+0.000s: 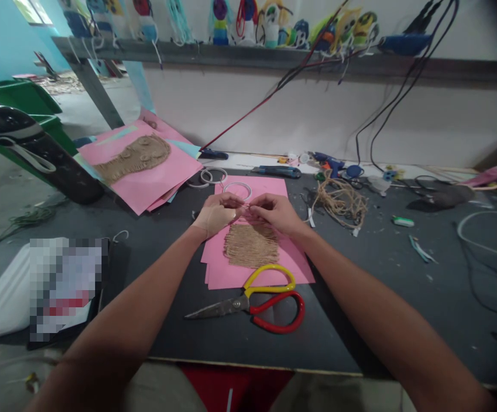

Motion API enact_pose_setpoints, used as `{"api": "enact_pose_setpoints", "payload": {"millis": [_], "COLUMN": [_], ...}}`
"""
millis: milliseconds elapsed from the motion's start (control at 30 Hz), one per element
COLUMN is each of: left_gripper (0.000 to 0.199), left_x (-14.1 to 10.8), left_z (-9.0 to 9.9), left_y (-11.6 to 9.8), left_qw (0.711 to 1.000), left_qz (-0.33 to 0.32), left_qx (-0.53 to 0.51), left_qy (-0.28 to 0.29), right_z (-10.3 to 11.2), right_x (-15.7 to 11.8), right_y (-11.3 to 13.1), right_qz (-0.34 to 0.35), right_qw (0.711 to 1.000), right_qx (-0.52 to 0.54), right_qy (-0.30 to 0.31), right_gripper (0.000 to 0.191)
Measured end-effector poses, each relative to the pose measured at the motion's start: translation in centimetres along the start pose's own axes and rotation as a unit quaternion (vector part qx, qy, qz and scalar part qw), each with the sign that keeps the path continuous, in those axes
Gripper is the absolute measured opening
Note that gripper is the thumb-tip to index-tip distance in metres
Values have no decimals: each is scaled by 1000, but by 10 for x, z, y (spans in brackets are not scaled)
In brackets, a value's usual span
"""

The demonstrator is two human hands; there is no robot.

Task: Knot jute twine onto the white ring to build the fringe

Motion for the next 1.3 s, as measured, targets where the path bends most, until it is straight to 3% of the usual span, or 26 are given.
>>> {"api": "enact_pose_setpoints", "payload": {"millis": [200,400,600,1033,1300], "left_gripper": [25,24,16,10,7], "left_x": [0,0,-3,-3,-3], "left_z": [-2,-6,2,5,3], "left_y": [3,5,-5,-10,-8], "left_qw": [1000,997,982,969,974], "left_qz": [-11,-81,-123,-134,-139], "left_qx": [-10,0,112,177,155], "left_qy": [18,3,-84,-113,-94], "right_z": [1,1,5,6,5], "right_x": [0,1,2,0,0], "right_y": [-1,-4,-4,1,-1], "right_qz": [4,-14,1,-1,-4], "right_qw": [1000,1000,999,998,999], "right_qx": [5,7,-23,-17,-11], "right_qy": [-3,-12,-42,-55,-45], "right_gripper": [31,30,30,33,32]}}
Point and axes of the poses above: each hand's wrist, its own x-axis towards the middle knuckle, its own z-axis out of the back of the hand, y = z × x, the point moved 4 cm from there along x, towards the middle knuckle, and after that the axes turned 5 degrees about x, right-handed, at the moved point
